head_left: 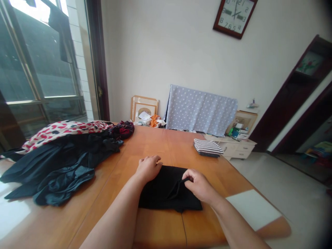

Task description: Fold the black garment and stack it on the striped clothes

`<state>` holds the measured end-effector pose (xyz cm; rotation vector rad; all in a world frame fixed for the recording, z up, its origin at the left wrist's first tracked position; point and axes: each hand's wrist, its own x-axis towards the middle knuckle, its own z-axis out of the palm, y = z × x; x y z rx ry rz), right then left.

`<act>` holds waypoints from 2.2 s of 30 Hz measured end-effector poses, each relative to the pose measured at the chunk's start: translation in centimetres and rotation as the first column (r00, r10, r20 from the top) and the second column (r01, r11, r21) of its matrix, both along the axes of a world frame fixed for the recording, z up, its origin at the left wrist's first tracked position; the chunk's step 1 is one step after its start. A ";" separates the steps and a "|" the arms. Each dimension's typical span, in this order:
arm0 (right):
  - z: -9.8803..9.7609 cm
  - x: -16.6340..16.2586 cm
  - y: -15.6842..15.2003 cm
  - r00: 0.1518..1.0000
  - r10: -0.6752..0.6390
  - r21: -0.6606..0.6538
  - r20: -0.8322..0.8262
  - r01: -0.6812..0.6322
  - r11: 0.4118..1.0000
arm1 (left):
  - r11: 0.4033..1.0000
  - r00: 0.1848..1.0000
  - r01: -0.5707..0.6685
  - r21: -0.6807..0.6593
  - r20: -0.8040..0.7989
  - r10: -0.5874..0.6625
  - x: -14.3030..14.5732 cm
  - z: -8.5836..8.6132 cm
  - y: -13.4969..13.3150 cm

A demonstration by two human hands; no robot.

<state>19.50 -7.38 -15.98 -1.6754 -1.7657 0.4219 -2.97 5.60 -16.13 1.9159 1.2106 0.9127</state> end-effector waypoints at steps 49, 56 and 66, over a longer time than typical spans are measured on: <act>-2.5 -2.2 -1.1 0.935 0.037 -0.289 0.352 0.071 0.955 | 0.967 0.793 0.253 0.033 -0.579 -0.188 0.0 -3.0 0.7; -3.9 -0.2 -0.4 0.992 -0.077 -0.178 0.096 0.093 0.980 | 0.989 0.987 -0.131 0.074 -0.084 0.138 -1.9 -1.7 3.1; -2.6 4.3 2.8 0.901 -0.221 -0.022 -0.373 0.229 0.973 | 0.955 0.933 -0.268 -0.123 0.212 0.289 -2.7 -0.7 2.8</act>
